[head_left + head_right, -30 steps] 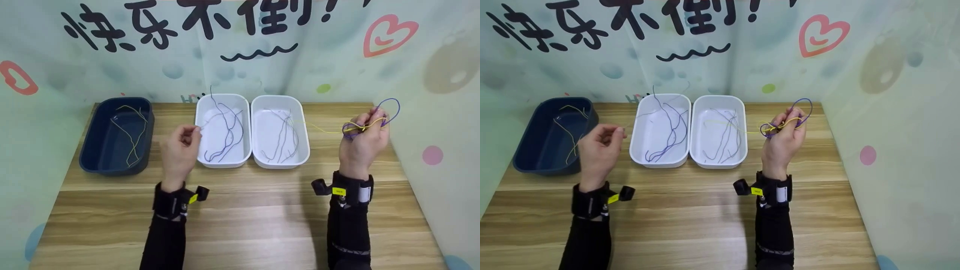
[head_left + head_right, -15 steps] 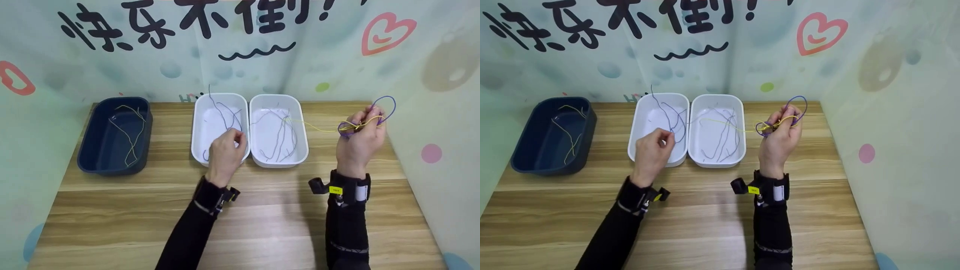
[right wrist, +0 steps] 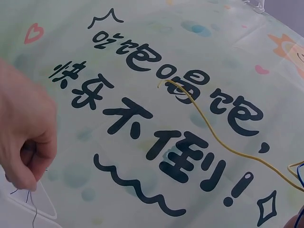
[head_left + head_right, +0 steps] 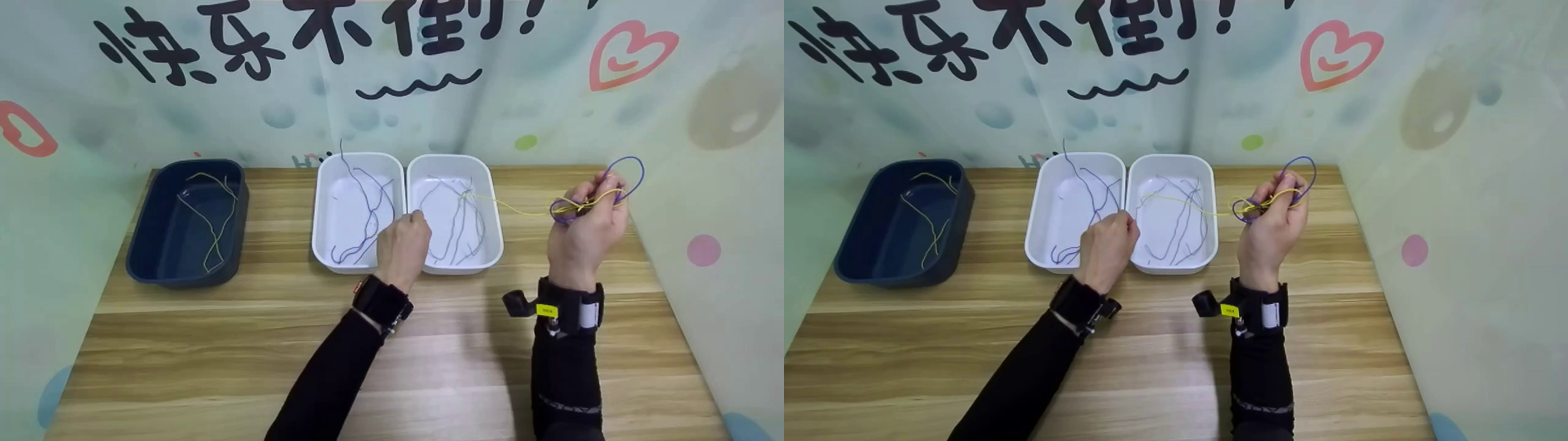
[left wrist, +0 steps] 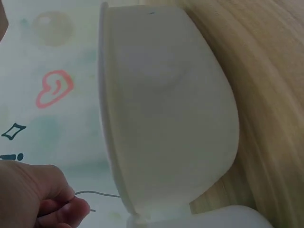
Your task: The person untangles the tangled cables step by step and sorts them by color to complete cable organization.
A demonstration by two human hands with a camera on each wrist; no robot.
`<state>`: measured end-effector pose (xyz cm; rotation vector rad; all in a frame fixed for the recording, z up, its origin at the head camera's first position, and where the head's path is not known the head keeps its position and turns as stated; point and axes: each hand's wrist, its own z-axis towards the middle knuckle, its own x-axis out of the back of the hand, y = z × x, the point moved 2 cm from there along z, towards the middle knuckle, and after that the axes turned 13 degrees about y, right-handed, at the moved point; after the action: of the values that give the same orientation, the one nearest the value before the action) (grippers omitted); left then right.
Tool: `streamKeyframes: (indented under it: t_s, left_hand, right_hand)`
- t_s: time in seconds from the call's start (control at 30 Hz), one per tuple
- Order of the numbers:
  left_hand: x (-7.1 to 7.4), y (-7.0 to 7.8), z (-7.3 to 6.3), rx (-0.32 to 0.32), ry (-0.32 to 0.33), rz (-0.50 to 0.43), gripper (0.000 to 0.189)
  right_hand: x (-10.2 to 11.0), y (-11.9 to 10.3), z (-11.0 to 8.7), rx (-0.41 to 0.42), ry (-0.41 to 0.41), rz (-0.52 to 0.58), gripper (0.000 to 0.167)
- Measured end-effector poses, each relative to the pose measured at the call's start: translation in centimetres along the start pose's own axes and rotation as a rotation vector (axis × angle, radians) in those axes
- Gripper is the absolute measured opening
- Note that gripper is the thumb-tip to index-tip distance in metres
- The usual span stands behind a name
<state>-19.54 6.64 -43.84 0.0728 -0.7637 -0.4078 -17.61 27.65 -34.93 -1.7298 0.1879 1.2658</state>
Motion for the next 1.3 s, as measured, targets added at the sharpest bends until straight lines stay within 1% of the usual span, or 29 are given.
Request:
streamKeyframes:
  t_s: [0.13,0.27,0.33,0.47,0.57,0.67,0.73,0.93,1.13,1.3]
  left_hand:
    - [-0.5,0.9,-0.2,-0.042,-0.071,0.038,0.015]
    - [-0.9,1.5,-0.2,-0.041,-0.154,0.023,0.018]
    - [-1.1,1.6,-0.2,-0.044,-0.207,0.016,0.019]
    - [-1.7,1.8,-0.2,-0.06,-0.315,0.036,0.019]
    - [-2.0,1.8,-0.2,-0.06,-0.394,0.052,0.02]
    - [-2.2,1.8,-0.2,-0.047,-0.448,0.053,0.02]
    - [-2.3,1.7,-0.2,-0.039,-0.467,0.05,0.02]
    - [-2.3,1.7,-0.1,-0.036,-0.481,0.047,0.019]
    - [-2.2,1.6,-0.1,-0.052,-0.47,0.036,0.017]
    - [-1.7,1.3,0.1,-0.04,-0.468,-0.005,0.013]
  right_hand:
    - [0.0,0.0,0.0,0.003,0.003,-0.002,0.024]
    - [0.0,0.0,0.1,0.002,0.005,0.002,0.024]
    - [0.0,0.0,0.1,0.002,0.003,0.001,0.024]
    - [0.0,0.1,0.1,0.005,0.002,-0.004,0.024]
    - [0.0,0.2,0.1,0.005,0.004,-0.003,0.024]
    - [0.0,0.2,0.1,0.01,-0.001,0.001,0.024]
    - [0.0,0.3,0.1,0.011,-0.005,0.005,0.024]
    - [0.1,0.2,0.1,0.014,-0.017,0.001,0.024]
    - [0.0,0.2,0.1,0.01,-0.026,0.002,0.024]
    - [0.0,0.2,0.1,0.009,-0.03,-0.001,0.025]
